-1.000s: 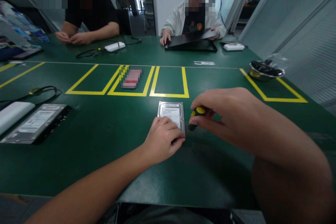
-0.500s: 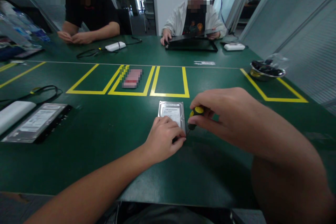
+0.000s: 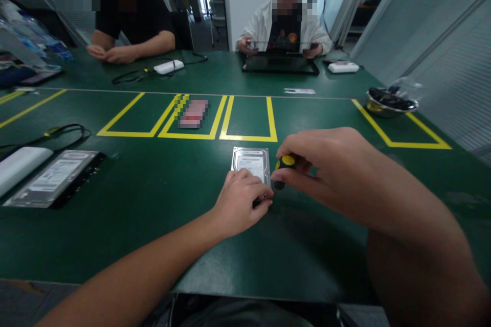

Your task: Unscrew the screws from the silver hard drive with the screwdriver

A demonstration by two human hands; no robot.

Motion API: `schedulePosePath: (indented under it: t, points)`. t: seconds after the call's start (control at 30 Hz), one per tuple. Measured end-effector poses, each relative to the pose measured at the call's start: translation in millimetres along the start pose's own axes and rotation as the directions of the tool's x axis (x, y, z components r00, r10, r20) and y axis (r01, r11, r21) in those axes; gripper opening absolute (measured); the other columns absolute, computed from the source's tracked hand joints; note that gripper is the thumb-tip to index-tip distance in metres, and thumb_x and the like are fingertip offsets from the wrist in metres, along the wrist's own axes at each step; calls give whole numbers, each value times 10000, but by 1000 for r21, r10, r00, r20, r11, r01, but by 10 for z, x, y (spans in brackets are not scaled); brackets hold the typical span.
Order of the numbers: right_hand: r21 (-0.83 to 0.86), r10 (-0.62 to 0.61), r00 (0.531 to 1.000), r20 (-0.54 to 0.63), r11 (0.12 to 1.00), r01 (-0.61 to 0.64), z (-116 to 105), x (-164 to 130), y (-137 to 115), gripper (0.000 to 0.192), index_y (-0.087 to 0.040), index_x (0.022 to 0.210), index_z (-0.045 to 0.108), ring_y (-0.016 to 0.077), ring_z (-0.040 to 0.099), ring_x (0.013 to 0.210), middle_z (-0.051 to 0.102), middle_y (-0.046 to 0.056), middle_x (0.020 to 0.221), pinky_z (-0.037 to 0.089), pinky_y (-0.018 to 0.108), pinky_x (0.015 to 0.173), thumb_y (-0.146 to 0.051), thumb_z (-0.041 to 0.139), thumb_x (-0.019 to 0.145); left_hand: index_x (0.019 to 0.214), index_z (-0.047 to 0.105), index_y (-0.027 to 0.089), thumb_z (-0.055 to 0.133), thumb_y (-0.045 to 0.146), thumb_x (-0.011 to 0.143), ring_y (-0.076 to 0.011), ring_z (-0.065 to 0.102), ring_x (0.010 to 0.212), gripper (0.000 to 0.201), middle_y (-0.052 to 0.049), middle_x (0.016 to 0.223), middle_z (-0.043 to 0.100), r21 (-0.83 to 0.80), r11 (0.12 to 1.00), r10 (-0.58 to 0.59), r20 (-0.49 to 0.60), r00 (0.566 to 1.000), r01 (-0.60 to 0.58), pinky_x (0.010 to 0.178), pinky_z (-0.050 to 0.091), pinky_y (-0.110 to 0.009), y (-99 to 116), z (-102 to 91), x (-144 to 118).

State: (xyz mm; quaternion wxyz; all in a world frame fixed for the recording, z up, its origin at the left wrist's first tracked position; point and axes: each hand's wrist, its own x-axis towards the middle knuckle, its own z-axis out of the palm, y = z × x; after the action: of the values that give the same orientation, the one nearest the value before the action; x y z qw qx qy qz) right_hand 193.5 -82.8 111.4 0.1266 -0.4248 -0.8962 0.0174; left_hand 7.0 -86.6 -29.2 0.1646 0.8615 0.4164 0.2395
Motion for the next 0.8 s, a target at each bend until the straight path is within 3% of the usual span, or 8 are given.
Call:
schedulePosePath:
  t: [0.8]
  points:
    - [-11,23,998,54,1000,-22,-12,-30,24,119,-198,765,569,148,524,610,607,9,708,287,274,563,-252,613,861,871,681,252,624,318,873,-228,516,882,87,6,833,681,133,990,39,5,999,-39,783,283,-395,15,-12,-36]
